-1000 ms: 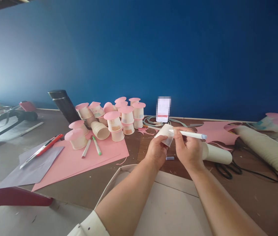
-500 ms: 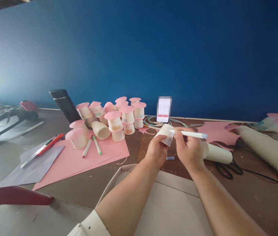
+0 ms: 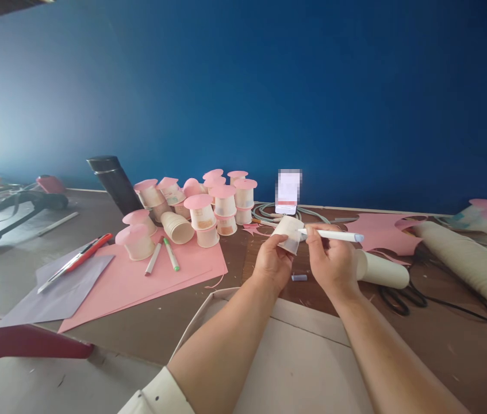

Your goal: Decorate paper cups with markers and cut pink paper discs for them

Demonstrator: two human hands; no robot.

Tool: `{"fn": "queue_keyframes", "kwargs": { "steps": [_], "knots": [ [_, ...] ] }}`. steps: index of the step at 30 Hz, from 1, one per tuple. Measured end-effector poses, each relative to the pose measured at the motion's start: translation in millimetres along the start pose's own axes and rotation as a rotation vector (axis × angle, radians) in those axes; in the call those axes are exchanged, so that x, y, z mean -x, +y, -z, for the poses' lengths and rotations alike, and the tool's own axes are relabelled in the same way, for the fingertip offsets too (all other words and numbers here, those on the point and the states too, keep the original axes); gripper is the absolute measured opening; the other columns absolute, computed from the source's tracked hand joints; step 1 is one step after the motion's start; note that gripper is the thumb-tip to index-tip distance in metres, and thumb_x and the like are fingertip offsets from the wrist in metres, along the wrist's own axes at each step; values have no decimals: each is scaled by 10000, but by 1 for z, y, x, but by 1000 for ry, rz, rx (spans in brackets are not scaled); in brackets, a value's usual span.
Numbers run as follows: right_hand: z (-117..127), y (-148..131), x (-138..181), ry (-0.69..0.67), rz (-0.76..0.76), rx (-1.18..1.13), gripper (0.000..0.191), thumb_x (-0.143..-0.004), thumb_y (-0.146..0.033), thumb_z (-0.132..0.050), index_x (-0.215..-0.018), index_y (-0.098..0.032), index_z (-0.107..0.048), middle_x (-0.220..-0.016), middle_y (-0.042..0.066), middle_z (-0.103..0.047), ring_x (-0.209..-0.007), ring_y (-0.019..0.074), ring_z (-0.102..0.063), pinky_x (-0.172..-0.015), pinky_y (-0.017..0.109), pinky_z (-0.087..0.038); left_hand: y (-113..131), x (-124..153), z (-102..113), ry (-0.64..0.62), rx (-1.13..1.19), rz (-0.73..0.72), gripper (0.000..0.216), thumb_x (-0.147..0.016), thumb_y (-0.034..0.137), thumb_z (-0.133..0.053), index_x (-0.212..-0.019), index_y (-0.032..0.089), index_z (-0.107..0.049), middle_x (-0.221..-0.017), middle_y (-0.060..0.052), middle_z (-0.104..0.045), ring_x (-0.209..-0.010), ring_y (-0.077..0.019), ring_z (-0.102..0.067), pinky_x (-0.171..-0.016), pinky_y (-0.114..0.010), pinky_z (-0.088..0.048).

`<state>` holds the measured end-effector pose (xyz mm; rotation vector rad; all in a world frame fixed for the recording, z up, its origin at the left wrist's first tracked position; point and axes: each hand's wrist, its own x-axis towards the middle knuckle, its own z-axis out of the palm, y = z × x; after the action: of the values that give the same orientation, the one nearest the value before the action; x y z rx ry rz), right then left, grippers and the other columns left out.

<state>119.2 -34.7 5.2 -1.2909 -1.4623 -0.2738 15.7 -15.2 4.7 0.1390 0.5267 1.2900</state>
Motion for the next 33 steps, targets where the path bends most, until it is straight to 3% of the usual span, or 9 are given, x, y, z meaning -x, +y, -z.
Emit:
{"fn": "queue_keyframes", "kwargs": {
  "steps": [11,16,21,33],
  "knots": [
    [6,-5,-1,77,-72,-79,269,-914,-395,-513,-938,-182,-675,-805,75,-708,-730,214,-660,-713,345,-513,-1,1,-1,2,-5,-21,258,-675,34,-605,-908,126,-668,-957,-78,-706,-849,-147,-651,-745,-218,-490],
    [4,-2,-2,83,-52,-35,261,-910,-383,-514,-909,-184,-683,-848,83,-714,-771,219,-658,-749,353,-503,-4,3,0,-90,-93,-52,284,-680,51,-605,-947,118,-680,-936,-74,-712,-856,-151,-647,-768,-223,-482],
    [3,-1,-2,87,-49,-15,252,-907,-378,-519,-904,-186,-683,-850,78,-715,-770,214,-653,-767,349,-492,-4,2,1,-97,-110,-54,306,-675,59,-610,-967,116,-682,-938,-73,-713,-877,-156,-647,-797,-230,-478],
    [4,-4,-1,38,-84,15,297,-902,-440,-514,-883,-199,-687,-798,69,-711,-703,211,-648,-655,314,-496,-4,1,2,-91,-108,-56,309,-671,53,-602,-962,119,-679,-900,-71,-709,-851,-164,-648,-797,-244,-476]
  ]
}}
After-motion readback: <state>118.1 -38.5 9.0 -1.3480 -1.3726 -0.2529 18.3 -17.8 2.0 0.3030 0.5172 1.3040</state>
